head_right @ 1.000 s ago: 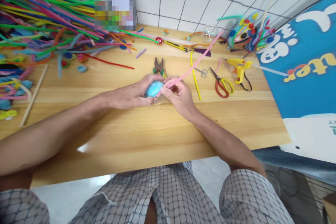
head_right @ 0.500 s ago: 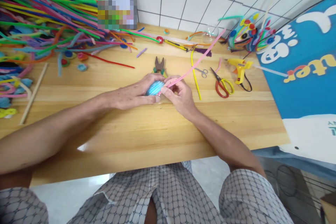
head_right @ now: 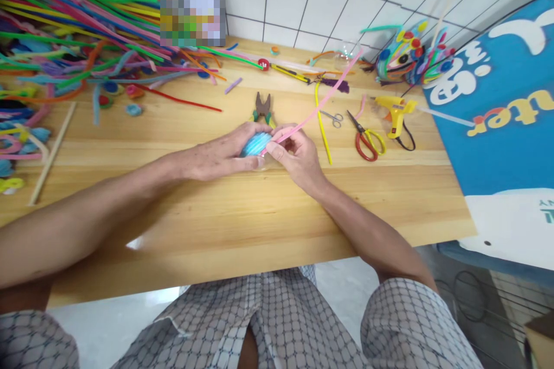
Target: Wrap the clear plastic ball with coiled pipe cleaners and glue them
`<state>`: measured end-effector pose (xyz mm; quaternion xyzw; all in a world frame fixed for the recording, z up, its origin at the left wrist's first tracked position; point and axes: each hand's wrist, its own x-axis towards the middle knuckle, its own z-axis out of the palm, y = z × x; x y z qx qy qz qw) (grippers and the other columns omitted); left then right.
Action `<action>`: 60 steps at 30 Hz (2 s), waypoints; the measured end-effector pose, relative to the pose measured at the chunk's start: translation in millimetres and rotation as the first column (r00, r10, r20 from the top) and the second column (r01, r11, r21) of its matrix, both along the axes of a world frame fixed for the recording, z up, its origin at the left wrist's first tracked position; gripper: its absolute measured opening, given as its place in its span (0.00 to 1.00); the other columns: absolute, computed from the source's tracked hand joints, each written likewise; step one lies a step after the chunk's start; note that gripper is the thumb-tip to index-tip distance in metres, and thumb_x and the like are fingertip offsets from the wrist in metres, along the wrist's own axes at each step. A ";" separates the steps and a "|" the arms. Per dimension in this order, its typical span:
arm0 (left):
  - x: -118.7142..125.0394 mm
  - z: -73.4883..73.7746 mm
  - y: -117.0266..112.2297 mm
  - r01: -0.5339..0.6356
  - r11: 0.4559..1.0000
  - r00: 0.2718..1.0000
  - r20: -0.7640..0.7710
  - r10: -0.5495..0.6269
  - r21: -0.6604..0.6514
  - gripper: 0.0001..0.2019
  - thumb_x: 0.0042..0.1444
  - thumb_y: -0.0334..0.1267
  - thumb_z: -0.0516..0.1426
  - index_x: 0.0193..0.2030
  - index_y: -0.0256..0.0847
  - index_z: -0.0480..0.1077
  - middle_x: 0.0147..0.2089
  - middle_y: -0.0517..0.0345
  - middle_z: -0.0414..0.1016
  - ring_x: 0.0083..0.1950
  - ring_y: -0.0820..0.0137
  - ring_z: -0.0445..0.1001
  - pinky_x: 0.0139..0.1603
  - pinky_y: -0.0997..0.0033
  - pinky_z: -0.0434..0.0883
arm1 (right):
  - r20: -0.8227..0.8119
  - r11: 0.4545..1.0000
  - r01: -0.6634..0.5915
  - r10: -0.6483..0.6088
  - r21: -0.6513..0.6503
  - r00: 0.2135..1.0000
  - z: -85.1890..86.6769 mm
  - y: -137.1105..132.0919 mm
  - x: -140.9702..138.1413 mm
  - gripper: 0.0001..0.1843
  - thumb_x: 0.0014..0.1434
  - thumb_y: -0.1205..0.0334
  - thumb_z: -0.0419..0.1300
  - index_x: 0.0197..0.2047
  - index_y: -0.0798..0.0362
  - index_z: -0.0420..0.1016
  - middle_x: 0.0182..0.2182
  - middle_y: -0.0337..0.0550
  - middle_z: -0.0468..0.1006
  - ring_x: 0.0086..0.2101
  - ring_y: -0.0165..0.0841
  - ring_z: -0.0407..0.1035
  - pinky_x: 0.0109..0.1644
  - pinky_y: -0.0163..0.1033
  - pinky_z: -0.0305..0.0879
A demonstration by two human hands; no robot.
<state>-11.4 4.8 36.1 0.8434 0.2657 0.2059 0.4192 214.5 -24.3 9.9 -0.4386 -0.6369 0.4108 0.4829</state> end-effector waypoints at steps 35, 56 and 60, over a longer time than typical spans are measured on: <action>6.0 -17.1 -4.6 -0.088 0.986 0.993 0.090 0.076 0.139 0.28 0.71 0.56 0.56 0.70 0.41 0.63 0.63 0.43 0.73 0.63 0.53 0.73 0.67 0.49 0.72 | -0.084 0.977 0.052 -0.071 -0.209 0.994 4.9 18.9 12.2 0.24 0.53 0.38 0.76 0.39 0.48 0.78 0.31 0.36 0.79 0.31 0.31 0.71 0.37 0.38 0.71; -2.6 -8.0 -1.3 -0.078 0.997 0.996 -0.046 0.079 0.017 0.30 0.71 0.60 0.56 0.71 0.45 0.60 0.65 0.46 0.71 0.63 0.55 0.74 0.70 0.49 0.72 | 0.721 0.917 0.347 -0.375 0.197 0.582 31.6 33.5 135.4 0.09 0.61 0.59 0.66 0.45 0.51 0.82 0.45 0.50 0.86 0.45 0.45 0.78 0.56 0.53 0.73; -1.4 -9.5 -0.8 -0.053 0.996 0.996 -0.068 0.057 0.065 0.30 0.72 0.60 0.55 0.71 0.44 0.61 0.65 0.44 0.72 0.64 0.52 0.74 0.70 0.46 0.72 | 0.750 0.739 0.649 -0.530 0.180 0.396 28.8 29.8 198.3 0.10 0.61 0.58 0.67 0.44 0.52 0.80 0.44 0.53 0.85 0.46 0.47 0.78 0.56 0.55 0.72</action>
